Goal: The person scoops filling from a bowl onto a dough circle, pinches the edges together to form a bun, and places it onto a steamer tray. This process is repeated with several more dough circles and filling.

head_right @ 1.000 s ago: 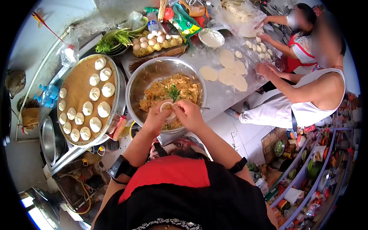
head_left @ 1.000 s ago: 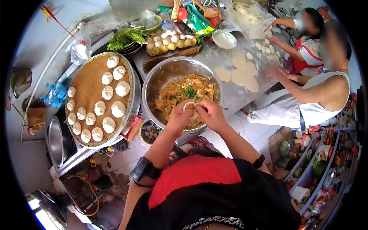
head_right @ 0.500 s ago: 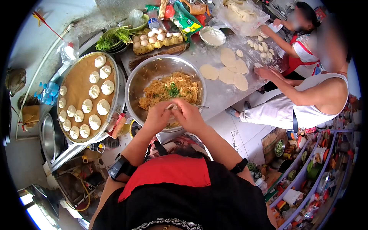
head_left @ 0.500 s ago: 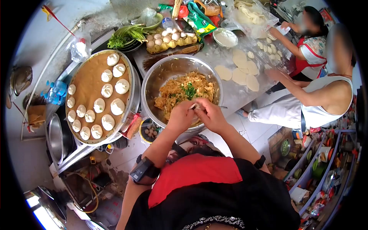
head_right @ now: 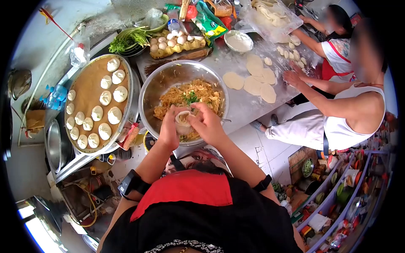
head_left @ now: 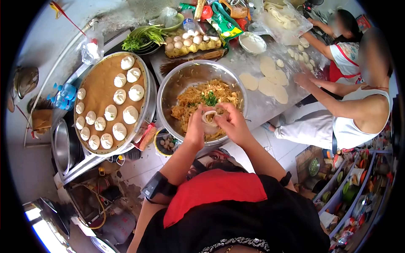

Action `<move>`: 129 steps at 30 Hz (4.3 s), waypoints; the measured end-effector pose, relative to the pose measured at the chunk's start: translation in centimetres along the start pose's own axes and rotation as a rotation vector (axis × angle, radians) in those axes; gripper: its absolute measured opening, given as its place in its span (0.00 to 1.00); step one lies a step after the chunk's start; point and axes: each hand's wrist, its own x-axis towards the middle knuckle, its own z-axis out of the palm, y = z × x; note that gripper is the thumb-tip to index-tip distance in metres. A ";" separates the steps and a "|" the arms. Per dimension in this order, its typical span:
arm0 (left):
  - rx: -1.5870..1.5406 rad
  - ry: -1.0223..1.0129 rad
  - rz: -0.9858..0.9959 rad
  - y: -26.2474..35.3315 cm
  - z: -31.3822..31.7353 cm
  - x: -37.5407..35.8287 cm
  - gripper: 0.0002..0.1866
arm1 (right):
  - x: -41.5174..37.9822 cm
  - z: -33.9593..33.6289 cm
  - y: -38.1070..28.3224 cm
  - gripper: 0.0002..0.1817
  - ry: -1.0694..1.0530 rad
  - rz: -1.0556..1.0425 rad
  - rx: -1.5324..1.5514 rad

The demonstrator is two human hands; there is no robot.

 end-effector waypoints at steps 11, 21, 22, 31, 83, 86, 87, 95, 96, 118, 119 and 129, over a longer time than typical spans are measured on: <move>0.422 -0.132 0.230 1.7 -1.0 0.7 0.28 | 1.1 -1.1 -1.3 0.07 -0.103 -0.306 -0.303; 0.227 -0.036 0.113 0.4 -0.9 1.4 0.26 | 2.1 -0.3 -0.1 0.05 0.024 -0.367 -0.331; 0.392 -0.046 0.166 0.2 -1.4 2.1 0.26 | 2.2 -0.3 0.1 0.05 0.012 -0.430 -0.376; -0.339 0.023 -0.022 1.9 0.3 2.8 0.27 | 3.7 -0.7 -0.7 0.09 -0.159 0.009 0.179; -0.565 0.365 0.376 20.5 -37.4 -8.3 0.24 | 18.9 40.3 -6.2 0.03 -0.353 -0.537 -0.557; -0.561 0.497 0.432 20.7 -40.2 -11.0 0.23 | 22.7 43.5 -4.5 0.05 -0.340 -0.514 -0.637; -0.555 0.534 0.437 20.3 -41.4 -11.8 0.23 | 23.5 45.0 -4.1 0.05 -0.340 -0.507 -0.624; -0.592 0.693 0.496 17.2 -46.1 -17.1 0.22 | 29.1 55.3 1.4 0.11 -0.372 -0.437 -0.609; -0.591 0.709 0.480 16.8 -46.4 -17.8 0.22 | 29.1 55.7 2.0 0.11 -0.344 -0.452 -0.612; -0.570 0.833 0.503 16.8 -48.8 -19.7 0.25 | 29.9 56.8 1.8 0.30 -0.482 -0.521 -0.861; -0.561 0.834 0.503 16.8 -48.8 -19.7 0.26 | 29.5 56.7 1.7 0.29 -0.405 -0.561 -0.855; -0.598 0.819 0.518 16.5 -48.5 -19.7 0.25 | 29.3 57.3 1.1 0.09 -0.413 -0.495 -0.825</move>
